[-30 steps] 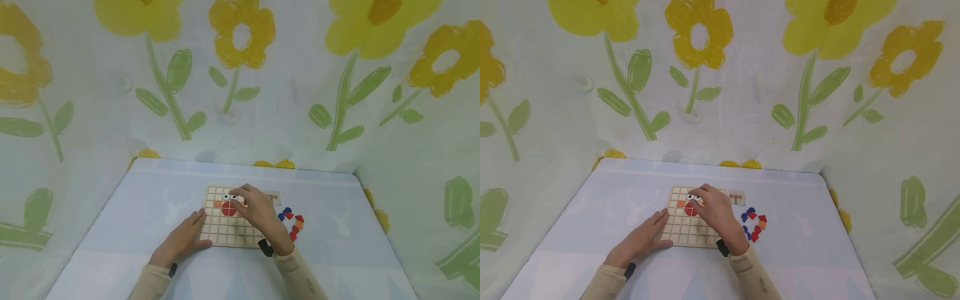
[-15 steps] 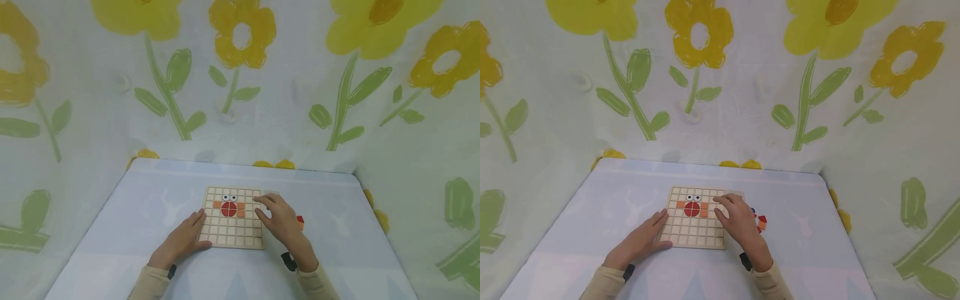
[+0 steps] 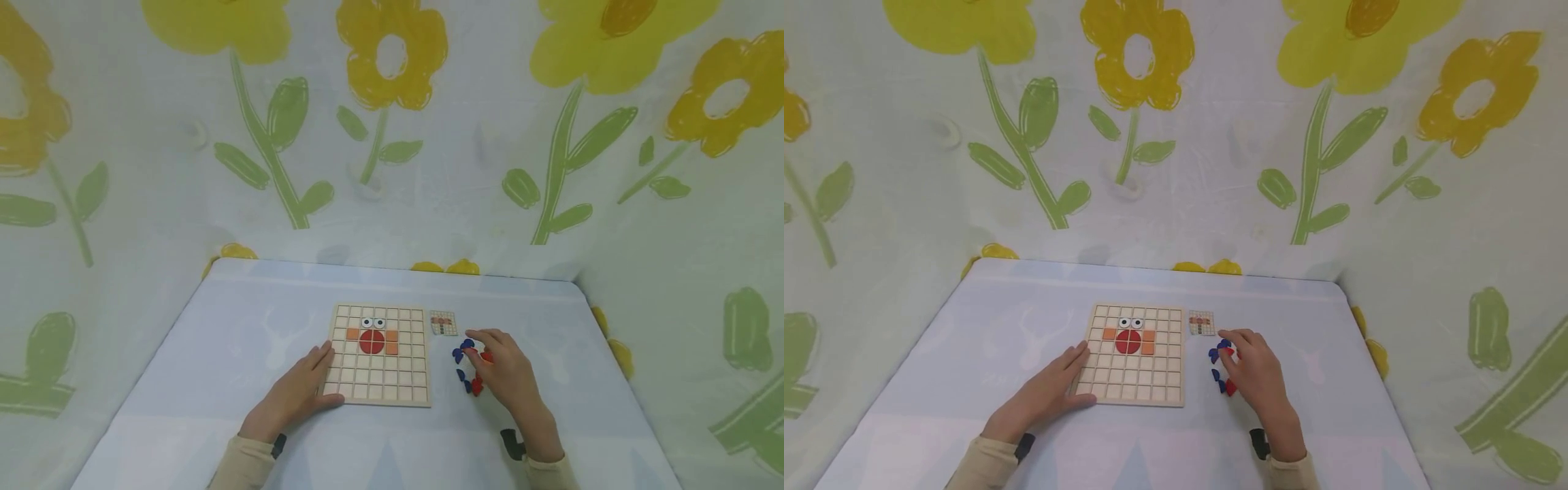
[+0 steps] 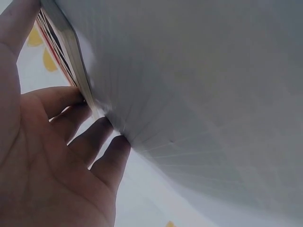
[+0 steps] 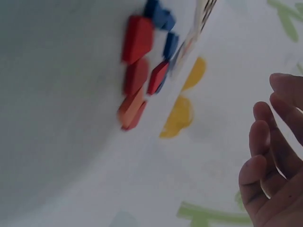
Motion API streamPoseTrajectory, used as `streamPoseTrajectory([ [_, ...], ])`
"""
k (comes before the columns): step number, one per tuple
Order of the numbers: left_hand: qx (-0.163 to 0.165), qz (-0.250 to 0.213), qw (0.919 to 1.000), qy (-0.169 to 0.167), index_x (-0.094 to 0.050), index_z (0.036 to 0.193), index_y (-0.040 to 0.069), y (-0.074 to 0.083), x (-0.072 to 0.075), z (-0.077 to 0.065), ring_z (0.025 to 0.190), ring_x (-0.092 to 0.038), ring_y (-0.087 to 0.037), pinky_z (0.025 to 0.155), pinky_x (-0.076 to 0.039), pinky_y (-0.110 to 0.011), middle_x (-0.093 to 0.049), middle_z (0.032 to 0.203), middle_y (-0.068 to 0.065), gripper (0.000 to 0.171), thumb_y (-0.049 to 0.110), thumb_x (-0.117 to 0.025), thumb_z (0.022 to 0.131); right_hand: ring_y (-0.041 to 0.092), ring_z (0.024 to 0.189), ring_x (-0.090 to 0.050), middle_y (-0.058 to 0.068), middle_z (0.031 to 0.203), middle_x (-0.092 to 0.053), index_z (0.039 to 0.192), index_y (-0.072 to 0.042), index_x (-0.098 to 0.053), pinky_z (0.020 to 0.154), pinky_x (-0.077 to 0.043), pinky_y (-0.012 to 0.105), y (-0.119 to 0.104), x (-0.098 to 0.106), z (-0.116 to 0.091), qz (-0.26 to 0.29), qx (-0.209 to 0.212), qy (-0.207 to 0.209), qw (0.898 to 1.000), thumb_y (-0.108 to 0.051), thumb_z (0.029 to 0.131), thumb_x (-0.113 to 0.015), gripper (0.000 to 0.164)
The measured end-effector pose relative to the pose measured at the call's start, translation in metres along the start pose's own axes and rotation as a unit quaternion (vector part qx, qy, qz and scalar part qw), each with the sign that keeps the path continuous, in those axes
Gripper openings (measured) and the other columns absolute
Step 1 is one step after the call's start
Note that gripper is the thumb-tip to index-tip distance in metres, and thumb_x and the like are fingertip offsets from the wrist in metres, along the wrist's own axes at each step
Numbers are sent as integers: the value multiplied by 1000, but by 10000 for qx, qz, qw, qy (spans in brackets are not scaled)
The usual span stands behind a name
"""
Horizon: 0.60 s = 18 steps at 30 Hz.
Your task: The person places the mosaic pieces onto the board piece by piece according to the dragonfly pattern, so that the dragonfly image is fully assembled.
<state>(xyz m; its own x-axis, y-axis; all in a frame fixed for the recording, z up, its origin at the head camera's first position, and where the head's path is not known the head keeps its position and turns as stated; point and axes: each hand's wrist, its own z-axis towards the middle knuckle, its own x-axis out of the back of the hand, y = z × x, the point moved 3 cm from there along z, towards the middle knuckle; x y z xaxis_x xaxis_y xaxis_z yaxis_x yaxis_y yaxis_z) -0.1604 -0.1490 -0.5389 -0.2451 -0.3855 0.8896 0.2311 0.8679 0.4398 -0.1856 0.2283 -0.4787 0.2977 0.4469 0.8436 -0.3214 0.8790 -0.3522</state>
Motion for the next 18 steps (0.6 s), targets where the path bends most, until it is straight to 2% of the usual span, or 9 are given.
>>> streamPoseTrajectory([
  [5,13,-11,10000,-2,-31,159,4,1,1,0,152,-24,-35,121,-30,-50,-22,168,-10,101,56,-75,84,25,98,-63,8,124,-65,128,-17,-69,76,-63,41,24,1,-7,116,-555,-413,9975,-17,87,-82,43],
  [10,18,-38,10000,-47,-31,159,3,1,3,-2,151,-24,-36,121,-30,-50,-22,167,-11,101,56,-75,85,25,96,-62,11,125,-64,131,-15,-68,77,-62,41,45,-4,-12,-26,-883,-882,9922,-19,88,-81,44],
  [13,4,-5,10000,-59,-30,159,3,0,1,-1,151,-24,-35,121,-30,-50,-22,167,-10,101,56,-75,85,25,95,-63,11,121,-66,128,-14,-70,77,-62,41,50,-5,-15,-159,-975,-1178,9881,-22,88,-82,43],
  [18,-26,-20,10000,-39,-30,159,4,0,1,-1,152,-24,-36,121,-30,-50,-22,168,-10,101,57,-75,85,20,87,-61,4,106,-68,120,-14,-74,73,-60,35,56,-7,-17,-304,-951,-1680,9807,-29,88,-82,36],
])
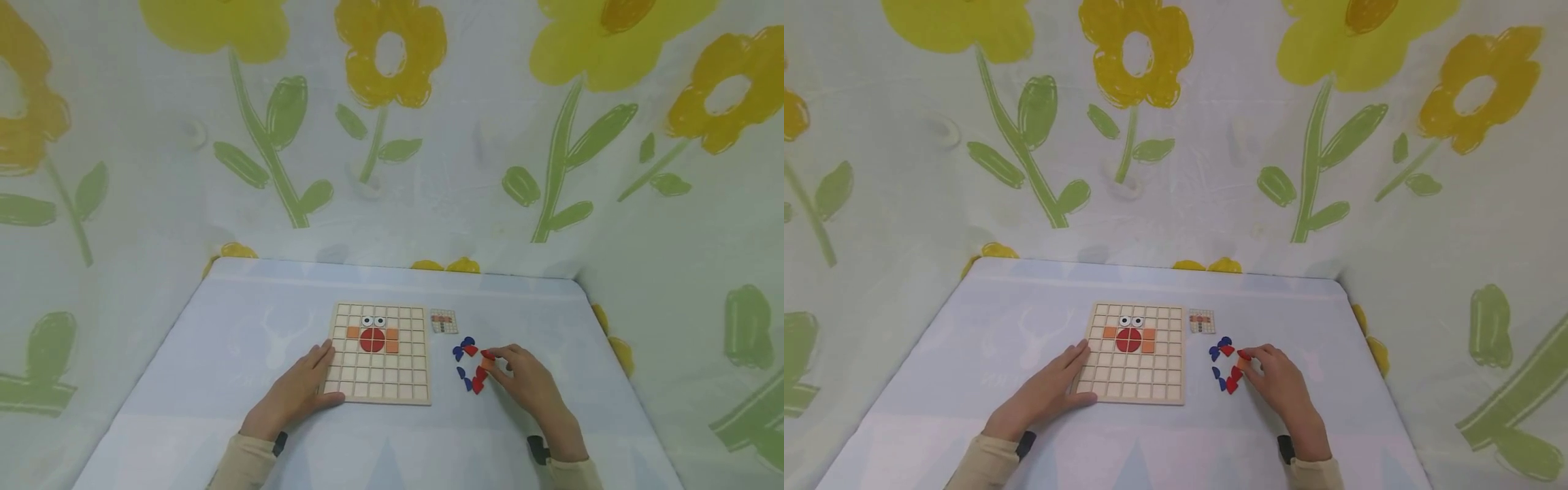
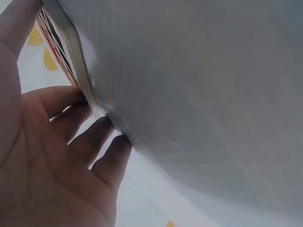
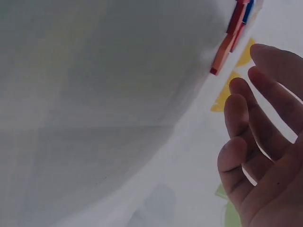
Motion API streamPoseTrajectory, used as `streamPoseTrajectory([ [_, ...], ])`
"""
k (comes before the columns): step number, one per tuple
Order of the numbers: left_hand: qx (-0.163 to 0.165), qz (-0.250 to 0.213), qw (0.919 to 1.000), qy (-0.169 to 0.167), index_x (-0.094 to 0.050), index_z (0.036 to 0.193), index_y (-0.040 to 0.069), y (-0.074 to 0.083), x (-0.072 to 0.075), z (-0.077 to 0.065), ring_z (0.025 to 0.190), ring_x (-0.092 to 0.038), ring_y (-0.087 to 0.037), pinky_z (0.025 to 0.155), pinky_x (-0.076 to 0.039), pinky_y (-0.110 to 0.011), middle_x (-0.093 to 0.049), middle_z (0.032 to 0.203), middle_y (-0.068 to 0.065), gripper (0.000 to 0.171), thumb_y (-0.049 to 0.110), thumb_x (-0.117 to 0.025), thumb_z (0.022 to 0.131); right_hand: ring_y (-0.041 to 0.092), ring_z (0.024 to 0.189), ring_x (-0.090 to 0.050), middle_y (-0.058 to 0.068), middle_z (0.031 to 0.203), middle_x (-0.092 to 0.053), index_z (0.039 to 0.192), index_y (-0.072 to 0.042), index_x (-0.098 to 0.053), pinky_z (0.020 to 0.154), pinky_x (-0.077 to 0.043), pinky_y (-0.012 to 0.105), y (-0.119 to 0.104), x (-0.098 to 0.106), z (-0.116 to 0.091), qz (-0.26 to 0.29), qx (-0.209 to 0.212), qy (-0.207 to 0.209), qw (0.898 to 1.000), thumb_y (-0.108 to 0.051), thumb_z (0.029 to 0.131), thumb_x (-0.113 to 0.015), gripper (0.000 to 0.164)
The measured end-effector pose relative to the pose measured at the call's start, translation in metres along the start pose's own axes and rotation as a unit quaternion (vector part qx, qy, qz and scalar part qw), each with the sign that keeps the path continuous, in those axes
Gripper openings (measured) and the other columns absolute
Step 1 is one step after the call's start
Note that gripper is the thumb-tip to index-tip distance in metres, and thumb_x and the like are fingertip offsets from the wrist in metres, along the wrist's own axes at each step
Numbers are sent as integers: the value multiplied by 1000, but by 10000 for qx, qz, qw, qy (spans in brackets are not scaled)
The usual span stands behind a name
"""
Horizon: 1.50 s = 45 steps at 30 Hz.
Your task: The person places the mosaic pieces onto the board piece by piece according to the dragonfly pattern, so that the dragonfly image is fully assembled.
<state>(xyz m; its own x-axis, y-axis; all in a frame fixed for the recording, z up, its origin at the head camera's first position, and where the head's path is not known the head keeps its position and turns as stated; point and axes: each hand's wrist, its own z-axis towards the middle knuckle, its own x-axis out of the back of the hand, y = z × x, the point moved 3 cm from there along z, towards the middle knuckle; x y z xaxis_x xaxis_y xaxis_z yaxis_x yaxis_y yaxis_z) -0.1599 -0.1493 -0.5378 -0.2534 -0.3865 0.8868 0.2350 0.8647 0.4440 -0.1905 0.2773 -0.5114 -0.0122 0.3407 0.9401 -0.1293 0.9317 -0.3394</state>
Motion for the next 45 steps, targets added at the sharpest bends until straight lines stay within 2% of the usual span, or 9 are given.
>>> streamPoseTrajectory([
  [11,23,-55,10000,-13,-31,159,3,2,3,-2,151,-24,-36,120,-30,-51,-22,167,-11,101,55,-76,85,15,80,-59,-1,95,-67,109,-15,-77,74,-60,33,6,-8,3,-263,-28,-398,9989,-22,86,-83,25],
  [22,111,-59,9999,-41,-30,159,4,3,3,-1,152,-23,-35,121,-30,-50,-22,168,-10,101,54,-77,84,18,84,-65,0,92,-66,101,-12,-77,78,-62,36,4,-10,9,-434,202,-73,9988,-20,84,-85,21],
  [33,9,-45,10000,88,-33,158,4,0,0,-1,151,-25,-35,121,-31,-49,-25,167,-10,101,56,-77,83,17,85,-65,-1,90,-67,104,-11,-75,82,-62,39,2,-14,13,-496,186,-145,9985,-21,83,-86,26],
  [40,162,-235,9996,14,-30,160,10,-4,0,-2,153,-22,-31,122,-28,-47,-21,168,-4,101,59,-75,84,18,86,-65,0,91,-67,107,-9,-74,83,-62,40,2,-14,13,-529,239,-150,9982,-20,82,-86,29],
  [45,138,-325,9994,8,-33,159,10,-7,3,-5,152,-23,-31,122,-29,-48,-23,168,-4,96,56,-75,86,20,88,-66,0,93,-68,109,-9,-75,84,-61,42,3,-12,12,-516,239,-240,9981,-22,83,-85,30],
])
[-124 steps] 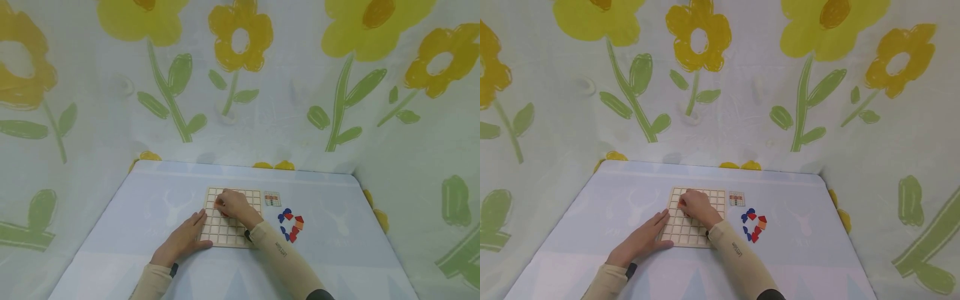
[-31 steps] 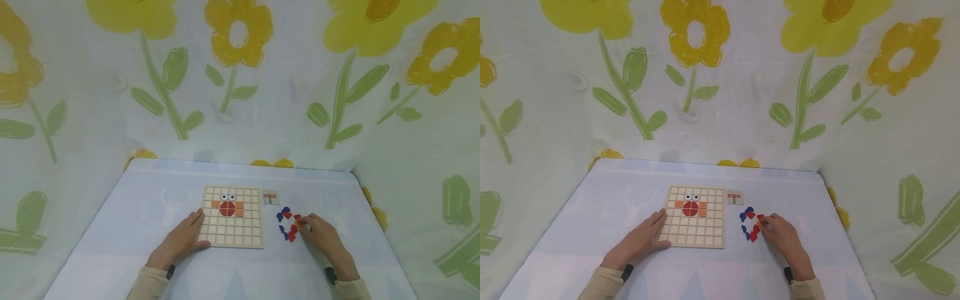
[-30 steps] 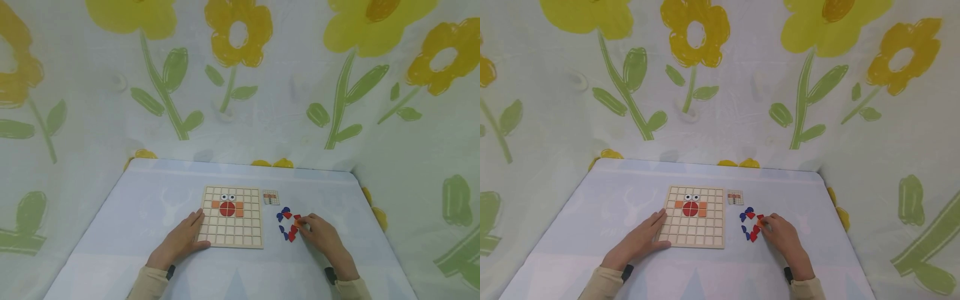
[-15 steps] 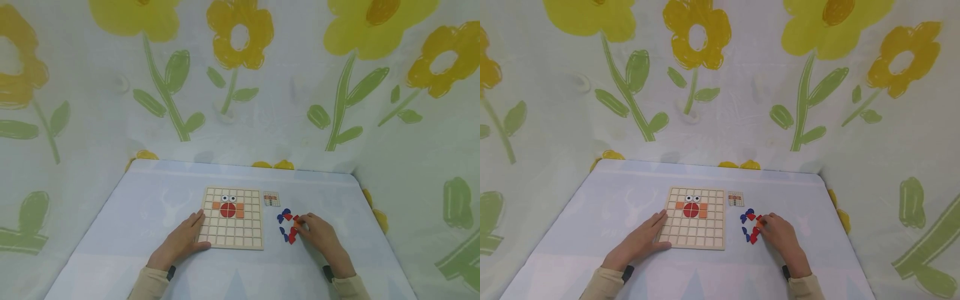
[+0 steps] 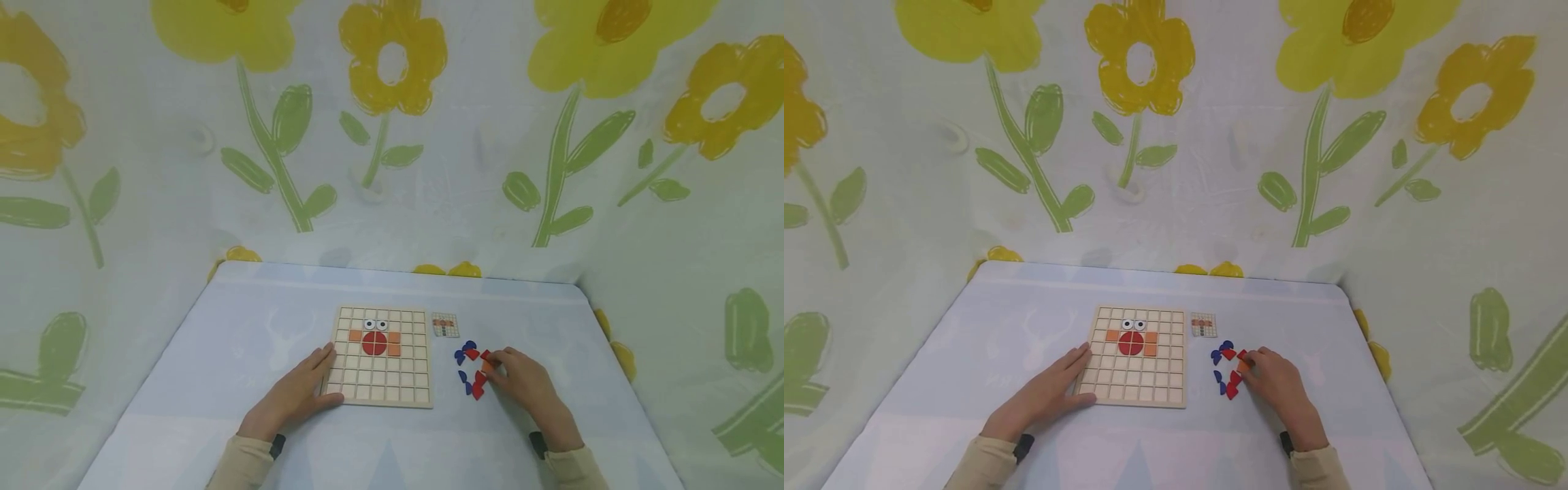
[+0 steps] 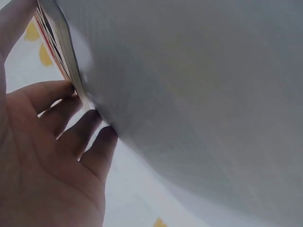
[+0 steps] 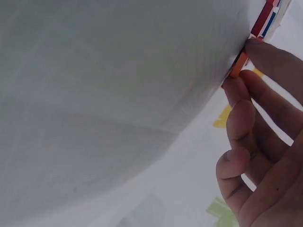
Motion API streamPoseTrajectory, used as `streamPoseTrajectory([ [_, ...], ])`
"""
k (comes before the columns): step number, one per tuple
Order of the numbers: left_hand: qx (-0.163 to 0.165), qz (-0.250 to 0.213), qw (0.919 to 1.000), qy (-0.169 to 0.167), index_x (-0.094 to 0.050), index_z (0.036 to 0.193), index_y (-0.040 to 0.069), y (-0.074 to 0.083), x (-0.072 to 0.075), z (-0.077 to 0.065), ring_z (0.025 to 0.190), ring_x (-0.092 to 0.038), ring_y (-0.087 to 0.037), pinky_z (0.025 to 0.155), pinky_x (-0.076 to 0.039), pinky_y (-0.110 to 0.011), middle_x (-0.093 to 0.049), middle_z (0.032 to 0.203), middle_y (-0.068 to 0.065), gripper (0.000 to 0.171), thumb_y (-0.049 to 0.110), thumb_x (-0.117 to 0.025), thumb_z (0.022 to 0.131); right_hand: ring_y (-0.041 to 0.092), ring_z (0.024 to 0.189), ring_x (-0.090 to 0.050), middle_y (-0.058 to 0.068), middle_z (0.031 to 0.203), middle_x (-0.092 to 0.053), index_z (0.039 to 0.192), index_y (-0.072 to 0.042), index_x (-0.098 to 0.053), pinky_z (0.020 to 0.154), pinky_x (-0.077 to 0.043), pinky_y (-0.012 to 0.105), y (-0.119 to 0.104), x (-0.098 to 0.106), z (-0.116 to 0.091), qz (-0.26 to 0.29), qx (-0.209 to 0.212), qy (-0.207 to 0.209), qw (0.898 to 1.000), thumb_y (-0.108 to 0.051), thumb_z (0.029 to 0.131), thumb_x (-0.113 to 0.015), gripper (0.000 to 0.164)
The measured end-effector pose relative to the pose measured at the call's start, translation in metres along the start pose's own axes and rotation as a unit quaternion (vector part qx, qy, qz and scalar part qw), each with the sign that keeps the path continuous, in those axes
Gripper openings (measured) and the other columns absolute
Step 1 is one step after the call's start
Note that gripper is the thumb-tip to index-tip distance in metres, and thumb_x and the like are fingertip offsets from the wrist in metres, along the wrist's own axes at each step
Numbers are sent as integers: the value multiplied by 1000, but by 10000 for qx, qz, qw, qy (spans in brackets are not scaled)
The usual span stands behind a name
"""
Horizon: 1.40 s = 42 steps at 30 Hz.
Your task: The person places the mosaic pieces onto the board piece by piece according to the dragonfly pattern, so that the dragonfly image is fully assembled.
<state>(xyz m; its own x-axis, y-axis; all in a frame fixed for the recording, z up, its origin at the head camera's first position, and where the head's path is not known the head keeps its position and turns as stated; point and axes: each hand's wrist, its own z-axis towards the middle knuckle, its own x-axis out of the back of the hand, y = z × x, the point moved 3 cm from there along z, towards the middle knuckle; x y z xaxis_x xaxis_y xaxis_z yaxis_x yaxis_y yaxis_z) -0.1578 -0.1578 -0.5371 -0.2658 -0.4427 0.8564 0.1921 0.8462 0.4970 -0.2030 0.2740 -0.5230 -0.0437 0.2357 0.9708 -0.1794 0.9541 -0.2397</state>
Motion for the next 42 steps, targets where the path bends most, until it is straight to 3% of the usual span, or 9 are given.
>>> streamPoseTrajectory([
  [7,-69,-49,10000,-5,-34,158,7,1,2,1,152,-23,-30,122,-28,-47,-25,167,-5,94,55,-73,88,21,90,-66,2,96,-69,113,-9,-77,82,-62,43,9,7,1,95,-108,-44,9999,-26,85,-84,33],
  [12,-29,-110,9999,-31,-37,157,6,2,2,1,152,-24,-31,122,-28,-47,-26,167,-6,93,53,-75,87,18,85,-63,2,97,-68,113,-12,-78,76,-62,36,7,11,1,228,72,305,9992,-25,84,-85,32],
  [19,23,-114,9999,-71,-38,157,7,4,0,0,152,-23,-30,122,-28,-47,-26,167,-4,92,53,-76,86,13,76,-57,0,96,-68,111,-15,-78,63,-56,22,-4,11,2,394,888,1202,9880,-24,80,-89,34],
  [28,50,-48,10000,-57,-38,157,7,-1,0,1,153,-23,-30,122,-28,-47,-25,167,-4,93,54,-76,86,17,73,-64,0,97,-69,108,-13,-77,61,-59,24,-37,13,12,867,2012,1841,9582,-16,77,-91,34],
  [34,44,-94,9999,-79,-36,157,7,-1,1,1,153,-22,-30,122,-27,-47,-24,167,-4,95,54,-76,86,12,67,-57,-5,97,-68,107,-17,-77,55,-49,18,-59,3,14,1070,2553,1903,9419,-20,79,-89,30],
  [42,18,-152,9998,-109,-36,157,7,4,4,0,153,-22,-31,122,-27,-48,-25,167,-5,94,53,-77,86,8,68,-53,-8,100,-68,110,-20,-77,56,-46,15,-89,-6,15,1201,2629,1656,9429,-23,83,-87,30],
])
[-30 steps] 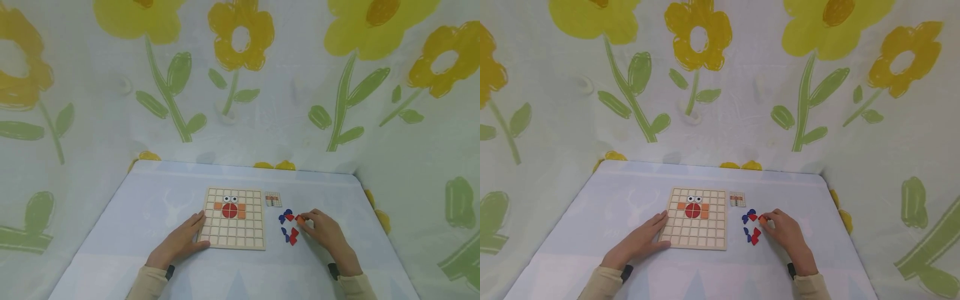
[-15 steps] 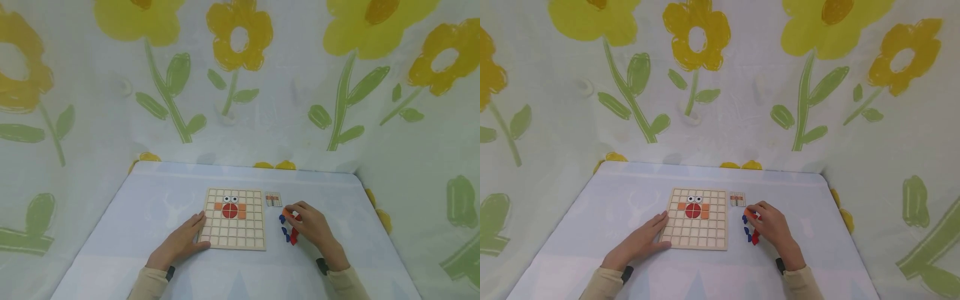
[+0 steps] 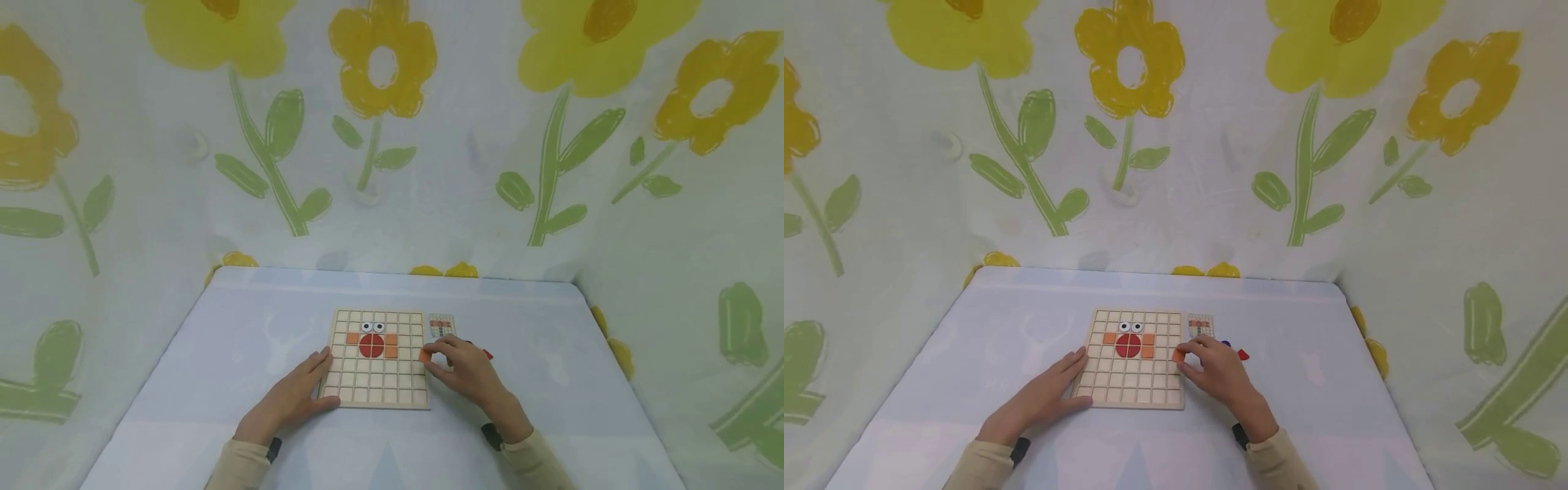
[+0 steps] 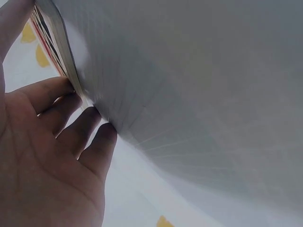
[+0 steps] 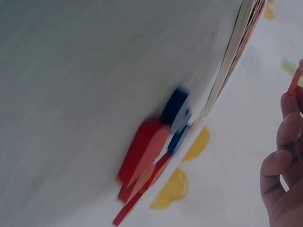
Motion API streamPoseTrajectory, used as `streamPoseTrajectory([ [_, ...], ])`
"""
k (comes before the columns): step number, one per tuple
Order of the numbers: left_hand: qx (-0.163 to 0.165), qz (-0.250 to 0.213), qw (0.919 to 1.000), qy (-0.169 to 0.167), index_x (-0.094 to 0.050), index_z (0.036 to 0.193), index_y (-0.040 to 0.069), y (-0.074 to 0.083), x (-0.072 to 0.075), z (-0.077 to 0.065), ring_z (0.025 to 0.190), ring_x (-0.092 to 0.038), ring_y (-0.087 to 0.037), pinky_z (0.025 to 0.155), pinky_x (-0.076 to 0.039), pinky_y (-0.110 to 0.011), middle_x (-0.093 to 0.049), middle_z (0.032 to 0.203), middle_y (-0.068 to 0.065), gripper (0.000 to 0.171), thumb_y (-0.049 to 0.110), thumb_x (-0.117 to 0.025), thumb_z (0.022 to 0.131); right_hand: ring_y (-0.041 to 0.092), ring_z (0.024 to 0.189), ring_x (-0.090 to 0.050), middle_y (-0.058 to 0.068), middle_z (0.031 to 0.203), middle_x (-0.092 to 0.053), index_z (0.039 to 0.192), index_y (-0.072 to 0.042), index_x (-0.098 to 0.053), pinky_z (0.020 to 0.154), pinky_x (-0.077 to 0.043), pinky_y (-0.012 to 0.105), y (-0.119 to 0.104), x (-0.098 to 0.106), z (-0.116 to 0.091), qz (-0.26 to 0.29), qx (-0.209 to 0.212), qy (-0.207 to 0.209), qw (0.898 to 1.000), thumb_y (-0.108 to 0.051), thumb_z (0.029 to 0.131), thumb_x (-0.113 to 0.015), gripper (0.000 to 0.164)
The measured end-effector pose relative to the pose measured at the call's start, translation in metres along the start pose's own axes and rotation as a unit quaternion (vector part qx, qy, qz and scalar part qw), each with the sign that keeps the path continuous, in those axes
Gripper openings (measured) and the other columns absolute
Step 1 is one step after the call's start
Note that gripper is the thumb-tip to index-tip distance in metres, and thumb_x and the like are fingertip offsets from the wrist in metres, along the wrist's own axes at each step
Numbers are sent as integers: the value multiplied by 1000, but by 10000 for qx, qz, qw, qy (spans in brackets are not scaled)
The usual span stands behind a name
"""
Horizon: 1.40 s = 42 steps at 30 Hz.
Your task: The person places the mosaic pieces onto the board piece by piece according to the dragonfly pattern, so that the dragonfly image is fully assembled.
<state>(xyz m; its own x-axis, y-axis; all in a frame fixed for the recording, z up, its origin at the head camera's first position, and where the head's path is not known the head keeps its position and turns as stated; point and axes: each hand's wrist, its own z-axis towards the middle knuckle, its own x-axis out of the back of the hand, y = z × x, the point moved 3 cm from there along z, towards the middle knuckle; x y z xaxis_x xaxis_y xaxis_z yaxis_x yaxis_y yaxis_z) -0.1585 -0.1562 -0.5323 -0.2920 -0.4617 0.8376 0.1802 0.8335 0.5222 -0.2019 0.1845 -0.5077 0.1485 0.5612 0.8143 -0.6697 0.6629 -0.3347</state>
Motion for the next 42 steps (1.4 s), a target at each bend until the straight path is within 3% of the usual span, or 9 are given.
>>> streamPoseTrajectory([
  [6,92,31,10000,15,-35,158,8,0,0,0,153,-22,-30,122,-28,-47,-24,167,-4,94,51,-77,86,5,71,-53,-10,101,-67,112,-23,-76,58,-47,13,-16,-12,13,55,149,-23,9999,-25,81,-88,33],
  [15,194,47,9998,11,-35,159,10,0,-2,2,153,-22,-29,122,-27,-48,-24,167,-4,95,51,-78,85,14,77,-63,-6,102,-68,115,-18,-76,62,-52,15,-31,-20,37,146,495,146,9986,-23,81,-88,37],
  [24,99,167,9998,49,-35,158,9,-2,-4,2,152,-23,-30,122,-27,-48,-25,167,-4,95,51,-78,85,9,85,-64,-7,104,-69,115,-20,-75,68,-56,17,-44,-29,61,166,392,26,9991,-24,85,-85,32],
  [30,34,122,9999,35,-35,158,8,-2,-2,1,152,-23,-31,122,-28,-49,-25,167,-5,94,51,-77,86,10,95,-68,-8,108,-70,115,-22,-76,82,-58,20,-49,-45,77,200,312,-242,9990,-28,87,-83,30],
  [42,-23,145,9999,5,-35,158,8,0,-1,-1,152,-24,-32,122,-28,-50,-25,167,-6,93,50,-77,87,9,98,-65,-9,115,-69,115,-26,-76,85,-57,23,-62,-70,107,-99,-95,-1374,9904,-38,94,-73,24],
])
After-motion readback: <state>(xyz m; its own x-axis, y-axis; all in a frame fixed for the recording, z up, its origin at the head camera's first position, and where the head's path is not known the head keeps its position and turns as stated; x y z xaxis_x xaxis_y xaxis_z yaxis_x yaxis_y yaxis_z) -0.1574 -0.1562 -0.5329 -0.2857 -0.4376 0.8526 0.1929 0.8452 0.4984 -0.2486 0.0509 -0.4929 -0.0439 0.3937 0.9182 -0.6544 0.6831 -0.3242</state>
